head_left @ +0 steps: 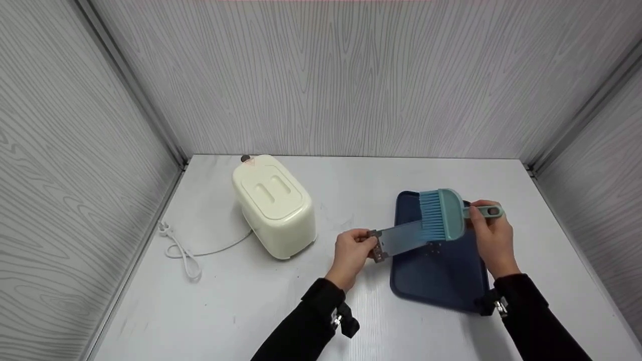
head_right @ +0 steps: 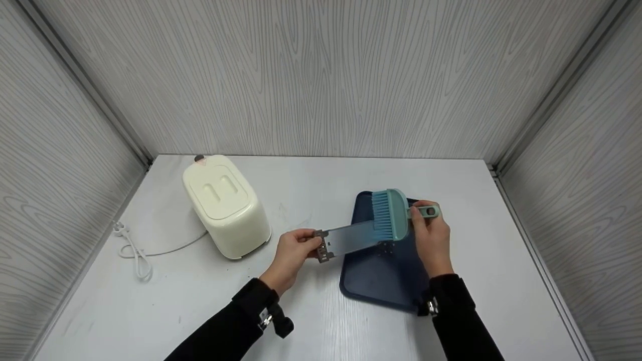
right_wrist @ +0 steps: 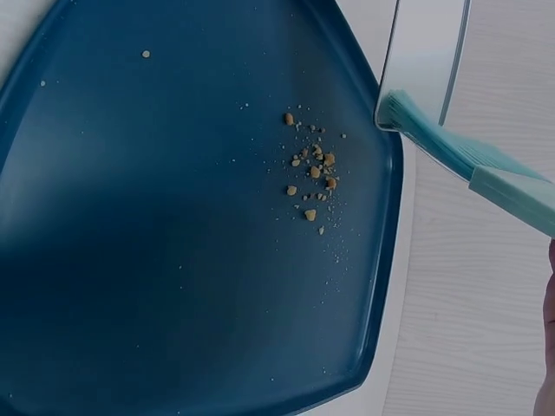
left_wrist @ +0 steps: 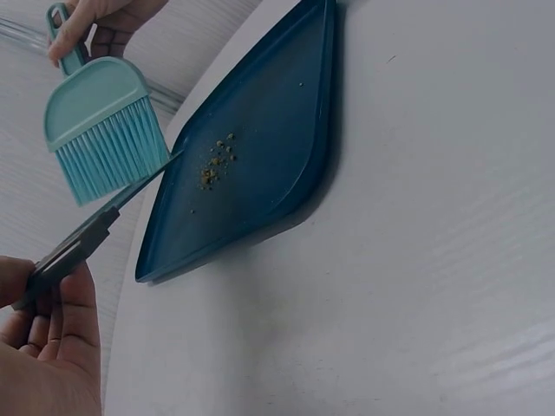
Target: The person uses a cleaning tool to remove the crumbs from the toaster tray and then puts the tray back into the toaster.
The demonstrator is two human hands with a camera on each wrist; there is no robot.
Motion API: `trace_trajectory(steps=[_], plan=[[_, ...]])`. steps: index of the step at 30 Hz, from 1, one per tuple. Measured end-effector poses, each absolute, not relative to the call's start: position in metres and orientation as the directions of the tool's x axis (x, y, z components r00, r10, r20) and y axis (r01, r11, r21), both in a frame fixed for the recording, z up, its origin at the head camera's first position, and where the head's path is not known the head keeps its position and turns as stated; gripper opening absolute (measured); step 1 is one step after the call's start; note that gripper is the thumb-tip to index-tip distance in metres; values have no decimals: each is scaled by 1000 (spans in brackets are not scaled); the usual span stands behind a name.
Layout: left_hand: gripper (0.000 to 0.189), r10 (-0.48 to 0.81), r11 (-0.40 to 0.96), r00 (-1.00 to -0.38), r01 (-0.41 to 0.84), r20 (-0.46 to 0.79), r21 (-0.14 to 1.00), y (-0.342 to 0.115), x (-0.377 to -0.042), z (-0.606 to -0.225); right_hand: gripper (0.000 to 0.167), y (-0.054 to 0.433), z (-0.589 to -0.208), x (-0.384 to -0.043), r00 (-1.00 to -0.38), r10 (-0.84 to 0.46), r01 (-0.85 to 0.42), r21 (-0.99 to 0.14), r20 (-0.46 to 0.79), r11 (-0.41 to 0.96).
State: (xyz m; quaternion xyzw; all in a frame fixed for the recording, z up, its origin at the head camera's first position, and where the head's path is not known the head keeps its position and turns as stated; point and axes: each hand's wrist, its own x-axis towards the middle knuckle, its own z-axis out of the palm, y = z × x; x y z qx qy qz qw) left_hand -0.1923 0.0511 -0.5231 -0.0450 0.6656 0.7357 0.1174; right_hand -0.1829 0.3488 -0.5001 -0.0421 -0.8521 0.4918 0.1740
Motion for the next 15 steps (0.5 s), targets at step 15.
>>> trace_trajectory(steps=[15], plan=[[22, 87, -119, -968, -243, -234, 963, 52, -192, -524, 41, 347, -501, -179, -914, 274, -108, -831, 299, 545]])
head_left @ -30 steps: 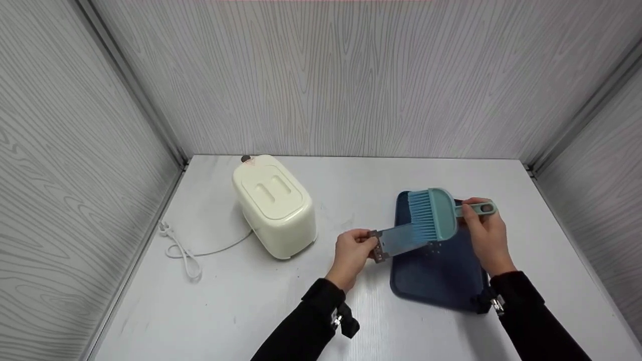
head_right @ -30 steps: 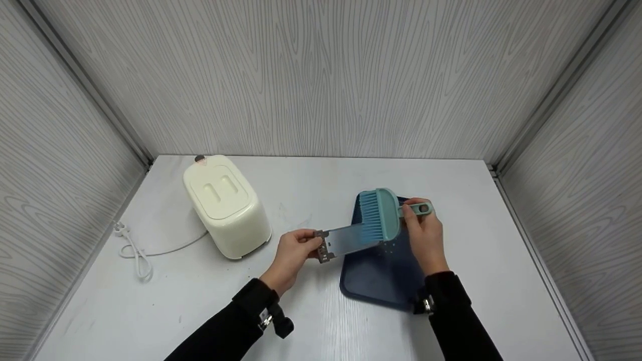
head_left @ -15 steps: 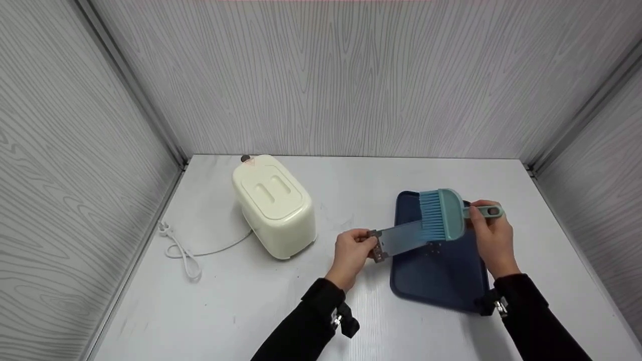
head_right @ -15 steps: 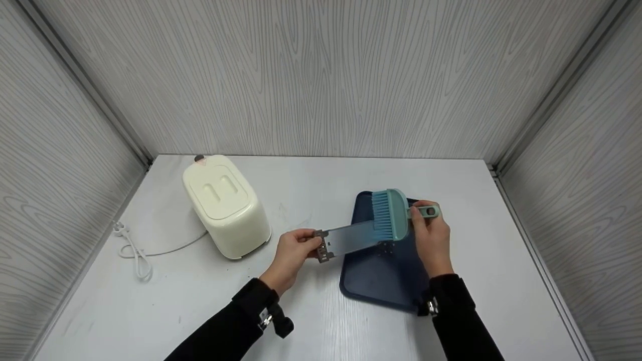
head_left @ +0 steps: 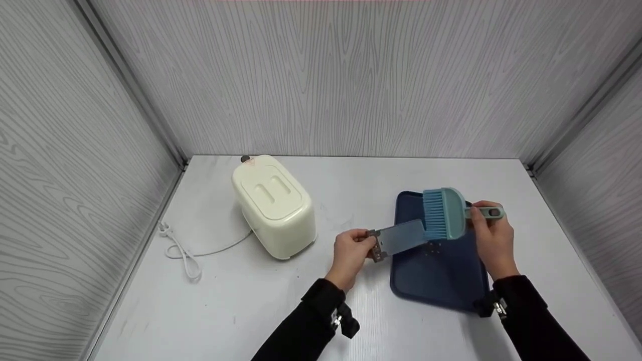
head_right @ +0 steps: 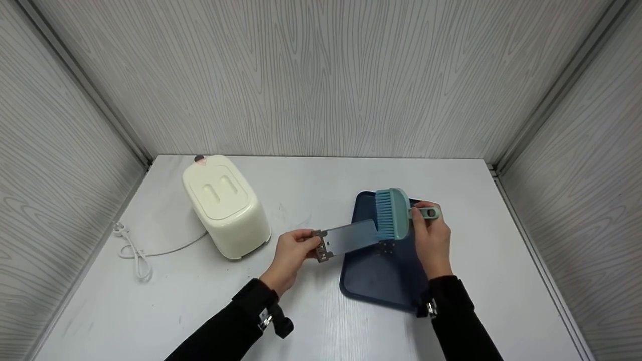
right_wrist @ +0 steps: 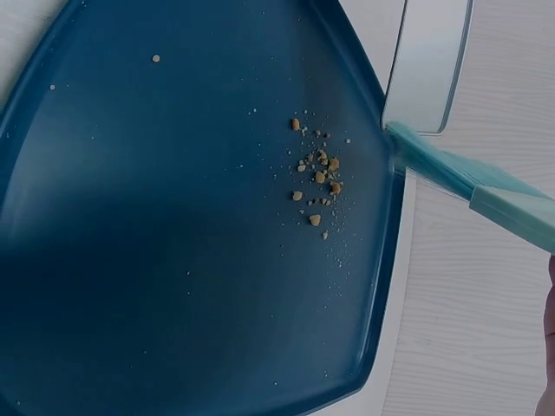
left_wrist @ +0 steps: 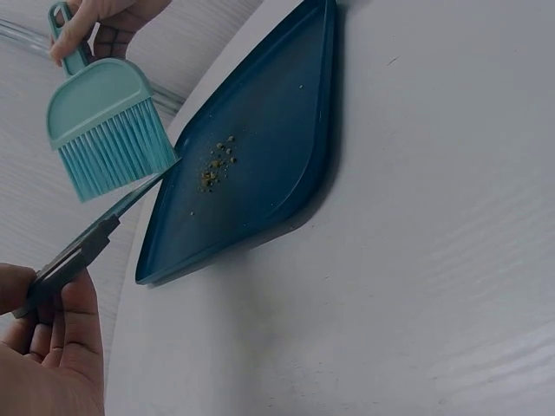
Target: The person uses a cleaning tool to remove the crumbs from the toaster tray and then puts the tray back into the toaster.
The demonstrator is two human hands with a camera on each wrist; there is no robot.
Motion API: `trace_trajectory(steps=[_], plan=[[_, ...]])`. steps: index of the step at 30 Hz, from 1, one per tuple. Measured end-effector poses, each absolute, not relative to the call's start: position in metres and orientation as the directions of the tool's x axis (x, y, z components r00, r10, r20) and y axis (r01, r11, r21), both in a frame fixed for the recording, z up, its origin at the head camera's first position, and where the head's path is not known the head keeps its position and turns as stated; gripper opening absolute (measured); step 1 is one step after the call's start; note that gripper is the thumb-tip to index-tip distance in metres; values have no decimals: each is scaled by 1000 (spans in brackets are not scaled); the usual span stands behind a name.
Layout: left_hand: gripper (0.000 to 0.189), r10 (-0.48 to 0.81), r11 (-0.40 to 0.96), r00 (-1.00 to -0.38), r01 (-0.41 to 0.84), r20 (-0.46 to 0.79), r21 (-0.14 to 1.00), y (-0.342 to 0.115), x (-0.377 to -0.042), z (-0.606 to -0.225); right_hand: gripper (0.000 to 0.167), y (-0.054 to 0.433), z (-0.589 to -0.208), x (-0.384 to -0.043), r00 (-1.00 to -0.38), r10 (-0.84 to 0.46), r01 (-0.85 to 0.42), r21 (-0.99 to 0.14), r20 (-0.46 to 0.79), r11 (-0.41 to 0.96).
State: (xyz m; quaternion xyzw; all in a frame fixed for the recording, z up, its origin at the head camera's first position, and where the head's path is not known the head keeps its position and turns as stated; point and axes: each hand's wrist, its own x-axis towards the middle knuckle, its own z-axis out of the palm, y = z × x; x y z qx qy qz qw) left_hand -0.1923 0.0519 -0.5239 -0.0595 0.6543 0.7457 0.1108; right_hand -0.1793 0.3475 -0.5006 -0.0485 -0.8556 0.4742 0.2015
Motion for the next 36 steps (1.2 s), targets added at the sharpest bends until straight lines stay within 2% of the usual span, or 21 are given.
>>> trace_trajectory(steps=[10, 14, 19, 32, 36], plan=[[23, 82, -110, -968, -247, -238, 963, 51, -191, -522, 36, 340, -493, -178, -865, 374, -120, -862, 334, 492], [22, 78, -117, -968, -247, -239, 962, 52, -191, -523, 35, 332, -486, -178, -870, 374, -159, -901, 320, 403], [21, 74, -123, -967, -252, -245, 960, 52, -191, -523, 31, 322, -478, -178, -895, 324, -223, -937, 306, 269], [23, 87, -114, -960, -275, -266, 955, 52, -190, -521, 27, 301, -474, -176, -931, 189, -307, -950, 312, 54], [24, 87, -103, -962, -269, -260, 958, 52, -190, -521, 26, 297, -476, -175, -938, 149, -310, -950, 312, 33]])
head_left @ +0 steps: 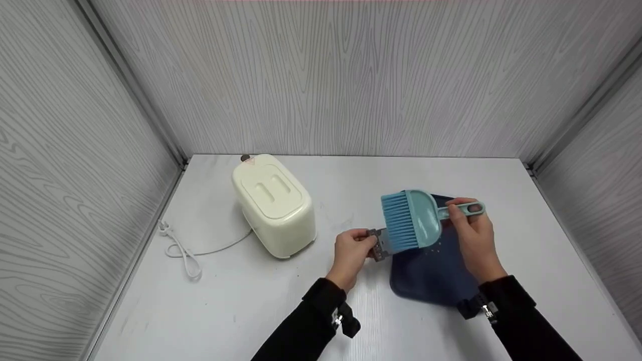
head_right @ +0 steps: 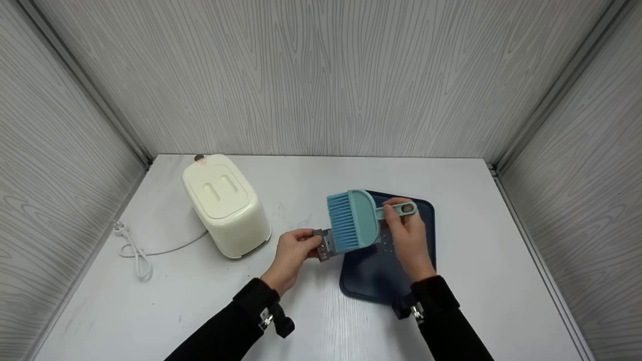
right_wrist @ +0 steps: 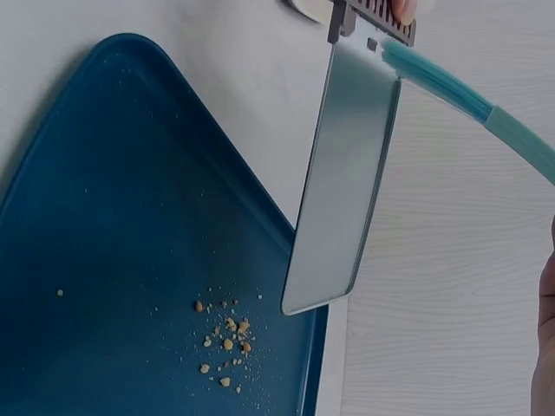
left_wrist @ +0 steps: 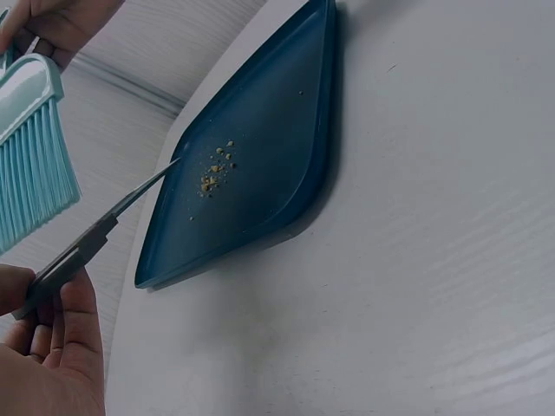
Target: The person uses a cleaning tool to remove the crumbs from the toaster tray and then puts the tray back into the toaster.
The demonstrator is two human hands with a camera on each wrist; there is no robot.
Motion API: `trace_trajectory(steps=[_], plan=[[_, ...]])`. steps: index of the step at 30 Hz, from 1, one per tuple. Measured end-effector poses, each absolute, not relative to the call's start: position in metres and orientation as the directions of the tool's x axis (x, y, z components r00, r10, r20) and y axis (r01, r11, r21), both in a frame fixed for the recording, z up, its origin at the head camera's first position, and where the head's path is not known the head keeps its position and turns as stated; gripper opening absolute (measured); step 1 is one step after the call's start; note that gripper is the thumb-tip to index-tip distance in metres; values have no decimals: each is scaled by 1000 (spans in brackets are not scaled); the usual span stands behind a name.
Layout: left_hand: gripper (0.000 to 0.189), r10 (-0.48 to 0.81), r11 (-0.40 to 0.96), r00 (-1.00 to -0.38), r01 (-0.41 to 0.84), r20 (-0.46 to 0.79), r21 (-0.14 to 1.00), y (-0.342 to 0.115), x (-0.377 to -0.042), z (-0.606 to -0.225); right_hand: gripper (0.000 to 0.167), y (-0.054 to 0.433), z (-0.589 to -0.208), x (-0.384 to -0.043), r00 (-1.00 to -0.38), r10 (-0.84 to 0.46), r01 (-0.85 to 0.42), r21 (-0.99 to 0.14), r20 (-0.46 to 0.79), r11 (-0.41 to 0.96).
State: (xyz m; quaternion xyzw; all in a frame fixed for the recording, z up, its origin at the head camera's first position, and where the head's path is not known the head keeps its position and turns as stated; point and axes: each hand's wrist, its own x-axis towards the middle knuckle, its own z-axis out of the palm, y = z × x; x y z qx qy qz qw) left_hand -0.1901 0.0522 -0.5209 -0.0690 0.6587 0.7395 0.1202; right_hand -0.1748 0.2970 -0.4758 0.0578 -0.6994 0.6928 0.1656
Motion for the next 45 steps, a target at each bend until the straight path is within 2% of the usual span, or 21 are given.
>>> trace_trajectory(steps=[8, 22, 33, 45], plan=[[21, 99, -123, -963, -262, -251, 957, 52, -191, -522, 23, 290, -479, -176, -947, 123, -293, -955, 297, 50], [20, 96, -110, -965, -255, -245, 961, 52, -190, -523, 28, 290, -485, -178, -971, 102, -207, -973, 217, 98], [23, 106, -116, -962, -264, -252, 958, 51, -188, -522, 32, 298, -489, -176, -974, 70, -194, -956, 214, 220], [22, 106, -111, -961, -268, -257, 957, 51, -188, -522, 29, 313, -494, -174, -974, 92, -185, -960, 208, 209]])
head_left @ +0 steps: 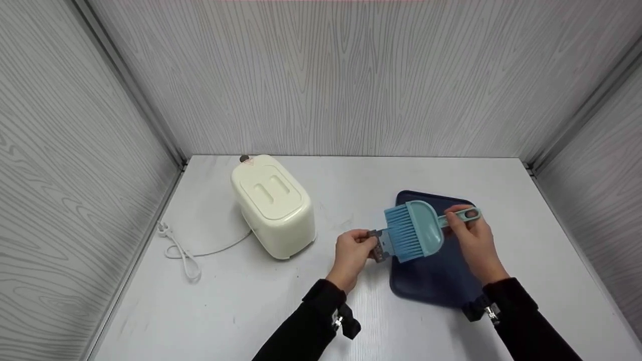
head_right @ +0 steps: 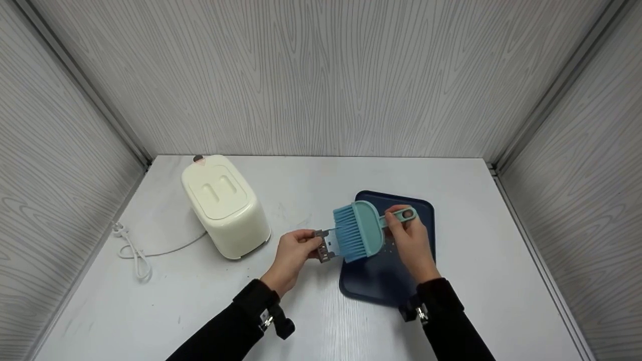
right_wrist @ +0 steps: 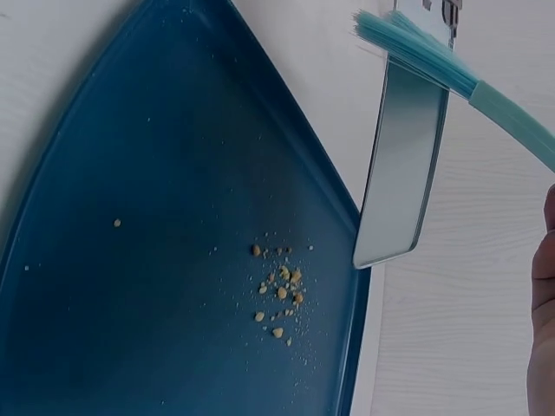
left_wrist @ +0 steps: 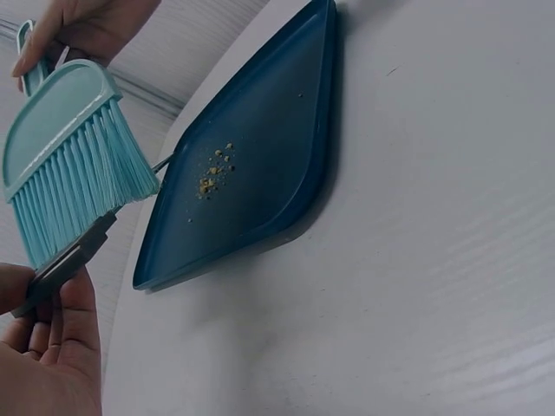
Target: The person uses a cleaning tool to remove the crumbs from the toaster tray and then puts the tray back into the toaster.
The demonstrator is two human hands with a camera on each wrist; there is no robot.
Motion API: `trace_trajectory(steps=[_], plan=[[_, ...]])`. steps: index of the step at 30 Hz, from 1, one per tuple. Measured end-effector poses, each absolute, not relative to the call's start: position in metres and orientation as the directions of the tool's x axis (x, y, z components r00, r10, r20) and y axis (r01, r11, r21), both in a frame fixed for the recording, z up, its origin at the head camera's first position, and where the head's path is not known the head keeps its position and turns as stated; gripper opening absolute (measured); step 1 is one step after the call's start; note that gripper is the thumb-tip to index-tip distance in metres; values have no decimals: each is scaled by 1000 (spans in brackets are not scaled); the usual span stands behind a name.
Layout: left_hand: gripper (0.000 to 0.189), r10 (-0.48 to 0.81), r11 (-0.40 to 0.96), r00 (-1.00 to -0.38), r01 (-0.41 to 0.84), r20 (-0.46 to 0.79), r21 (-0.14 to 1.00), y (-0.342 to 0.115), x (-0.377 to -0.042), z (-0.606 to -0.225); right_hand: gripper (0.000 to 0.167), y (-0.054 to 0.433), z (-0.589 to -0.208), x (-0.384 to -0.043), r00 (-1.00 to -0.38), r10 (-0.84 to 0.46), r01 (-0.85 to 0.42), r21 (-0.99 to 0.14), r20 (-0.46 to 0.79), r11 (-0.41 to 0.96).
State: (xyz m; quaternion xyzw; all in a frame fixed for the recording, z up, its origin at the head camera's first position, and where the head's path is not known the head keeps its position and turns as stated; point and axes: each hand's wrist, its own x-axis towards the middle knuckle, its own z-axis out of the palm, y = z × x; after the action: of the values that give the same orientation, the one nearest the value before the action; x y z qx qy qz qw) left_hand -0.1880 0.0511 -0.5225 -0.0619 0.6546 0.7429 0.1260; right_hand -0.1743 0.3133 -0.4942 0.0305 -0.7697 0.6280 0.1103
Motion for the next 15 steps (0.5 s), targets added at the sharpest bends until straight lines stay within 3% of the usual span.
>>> trace_trajectory(steps=[10, 15], plan=[[20, 105, -105, -963, -259, -248, 960, 50, -189, -522, 31, 334, -498, -173, -972, 129, -158, -952, 196, 261], [22, 111, -111, -963, -259, -247, 960, 49, -189, -522, 33, 331, -481, -163, -970, 132, -157, -941, 204, 300]])
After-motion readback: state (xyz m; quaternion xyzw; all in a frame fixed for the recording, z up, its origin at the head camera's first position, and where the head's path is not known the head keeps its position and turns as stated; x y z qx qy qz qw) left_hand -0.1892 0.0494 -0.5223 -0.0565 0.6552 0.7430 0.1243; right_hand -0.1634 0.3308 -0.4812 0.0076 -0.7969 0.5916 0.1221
